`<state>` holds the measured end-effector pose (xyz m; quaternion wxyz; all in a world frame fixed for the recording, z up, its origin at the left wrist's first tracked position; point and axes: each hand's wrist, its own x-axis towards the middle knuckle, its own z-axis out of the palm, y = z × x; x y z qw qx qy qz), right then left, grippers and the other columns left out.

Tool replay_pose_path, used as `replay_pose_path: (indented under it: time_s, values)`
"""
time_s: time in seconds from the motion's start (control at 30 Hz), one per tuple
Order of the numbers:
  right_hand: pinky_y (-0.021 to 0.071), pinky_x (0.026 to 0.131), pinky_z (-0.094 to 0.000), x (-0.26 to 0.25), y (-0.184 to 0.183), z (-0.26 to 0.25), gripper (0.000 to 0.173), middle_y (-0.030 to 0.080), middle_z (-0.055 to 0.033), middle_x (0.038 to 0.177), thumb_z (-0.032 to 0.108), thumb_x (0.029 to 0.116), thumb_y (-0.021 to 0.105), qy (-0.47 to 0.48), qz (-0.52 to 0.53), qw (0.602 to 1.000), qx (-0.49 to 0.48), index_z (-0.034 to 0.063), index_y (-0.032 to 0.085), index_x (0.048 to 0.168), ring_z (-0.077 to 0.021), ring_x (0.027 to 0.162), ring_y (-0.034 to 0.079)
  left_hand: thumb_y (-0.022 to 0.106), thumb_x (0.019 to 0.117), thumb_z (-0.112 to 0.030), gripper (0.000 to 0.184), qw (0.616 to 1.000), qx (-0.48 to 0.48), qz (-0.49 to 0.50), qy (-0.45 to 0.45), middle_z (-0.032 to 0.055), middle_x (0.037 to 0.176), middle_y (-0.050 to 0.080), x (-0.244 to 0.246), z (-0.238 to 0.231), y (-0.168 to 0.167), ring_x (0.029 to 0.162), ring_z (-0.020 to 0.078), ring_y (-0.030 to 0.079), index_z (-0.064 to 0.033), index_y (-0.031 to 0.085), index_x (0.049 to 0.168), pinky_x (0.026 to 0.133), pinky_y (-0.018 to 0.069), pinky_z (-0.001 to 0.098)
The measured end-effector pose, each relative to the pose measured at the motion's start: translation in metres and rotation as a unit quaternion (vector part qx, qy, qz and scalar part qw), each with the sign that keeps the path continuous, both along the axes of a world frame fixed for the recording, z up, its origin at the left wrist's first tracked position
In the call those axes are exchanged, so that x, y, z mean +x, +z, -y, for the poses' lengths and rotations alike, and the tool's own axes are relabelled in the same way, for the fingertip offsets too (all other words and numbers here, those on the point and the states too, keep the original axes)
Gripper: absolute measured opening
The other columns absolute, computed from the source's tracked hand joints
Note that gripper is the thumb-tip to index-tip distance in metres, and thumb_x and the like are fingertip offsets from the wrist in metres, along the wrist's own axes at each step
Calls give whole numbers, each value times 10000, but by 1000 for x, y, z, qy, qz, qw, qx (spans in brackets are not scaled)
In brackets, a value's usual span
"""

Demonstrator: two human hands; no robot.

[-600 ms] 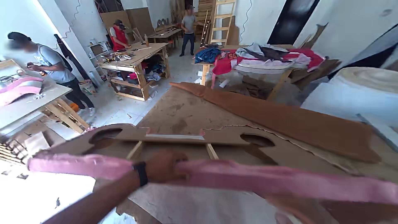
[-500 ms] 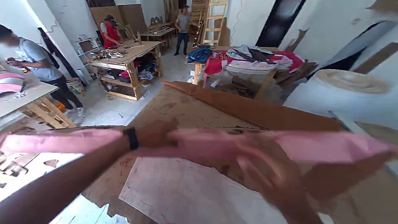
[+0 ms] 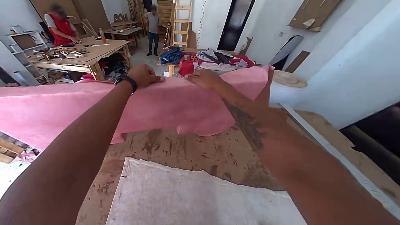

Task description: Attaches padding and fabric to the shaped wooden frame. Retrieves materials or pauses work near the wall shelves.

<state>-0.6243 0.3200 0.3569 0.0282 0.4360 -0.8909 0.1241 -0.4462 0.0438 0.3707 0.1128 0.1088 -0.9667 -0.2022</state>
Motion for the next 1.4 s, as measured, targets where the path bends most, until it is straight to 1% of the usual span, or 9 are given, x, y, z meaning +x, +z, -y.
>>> replay_pose_path:
  time_s: [0.57, 0.7, 0.77, 0.87, 0.93, 1.03, 1.13, 1.27, 1.4]
  values:
    - [496, 882, -692, -36, -3, 32, 739, 736, -38, 1118, 875, 894, 318, -25, -2, 1000, -19, 319, 744, 1128, -292, 1103, 680, 705, 872, -655, 560, 1000, -8, 5, -16, 100, 765, 682, -38, 33, -1, 733, 263, 667, -96, 717, 881, 716, 549, 556]
    - [546, 846, -599, 2, -11, 3, 528, 712, -18, 1108, 717, 946, 501, -30, -66, 981, -178, 281, 743, 1116, -235, 1040, 682, 650, 890, -691, 572, 999, -40, 15, -7, 92, 738, 650, -2, 4, 5, 717, 280, 650, -121, 683, 848, 665, 528, 572]
    - [586, 888, -460, 40, -27, -31, 389, 682, -56, 1171, 472, 1020, 578, -2, -69, 927, -369, 151, 717, 1190, -196, 1057, 670, 621, 897, -706, 584, 998, -63, 14, -14, 94, 714, 632, 21, -16, 5, 699, 298, 642, -128, 666, 821, 634, 523, 590]
    - [577, 974, -425, 140, -78, -98, 308, 672, -41, 1216, 267, 1086, 496, -15, 89, 763, -640, 59, 628, 1269, -182, 1098, 670, 646, 906, -667, 530, 995, -66, 17, -71, 67, 749, 658, 65, -45, 0, 720, 265, 659, -142, 697, 860, 673, 554, 573]
    - [575, 869, -413, 208, -116, -131, 401, 683, 8, 1135, 380, 1092, 367, -77, 213, 664, -713, 133, 616, 1287, -181, 1024, 666, 690, 912, -598, 455, 988, -79, -3, -132, 25, 806, 689, 98, -69, -6, 756, 202, 671, -146, 719, 874, 712, 577, 516]
    - [503, 1025, -593, 296, -148, -165, 767, 540, -44, 1499, 699, 1026, 152, -115, 415, 561, -707, 178, 401, 1530, -292, 1381, 525, 709, 929, -515, 349, 968, -119, -12, -219, -5, 1037, 664, 156, -122, -28, 995, 167, 642, -172, 741, 876, 856, 586, 446]
    - [441, 1084, -613, 351, -154, -185, 808, 490, -64, 1511, 716, 1014, 220, -162, 478, 463, -728, 141, 240, 1581, -277, 1396, 494, 630, 1006, -398, 304, 960, -98, -4, -262, 48, 977, 658, 224, -186, -78, 916, 211, 668, -136, 712, 875, 753, 595, 430]
    - [504, 1007, -564, 361, -216, -211, 698, 542, -55, 1421, 628, 1062, 231, -275, 479, 466, -691, 125, 298, 1541, -238, 1299, 557, 597, 1030, -395, 323, 971, -10, -4, -239, 60, 868, 605, 263, -243, -179, 695, 201, 631, -129, 665, 858, 534, 552, 383]
    - [556, 989, -555, 313, -306, -239, 556, 572, -131, 1439, 473, 1096, 398, -350, 484, 518, -612, 117, 416, 1522, -310, 1285, 598, 512, 1057, -398, 361, 966, 30, 131, -222, 97, 979, 649, 238, -299, -279, 802, 258, 685, -109, 691, 936, 644, 594, 463]
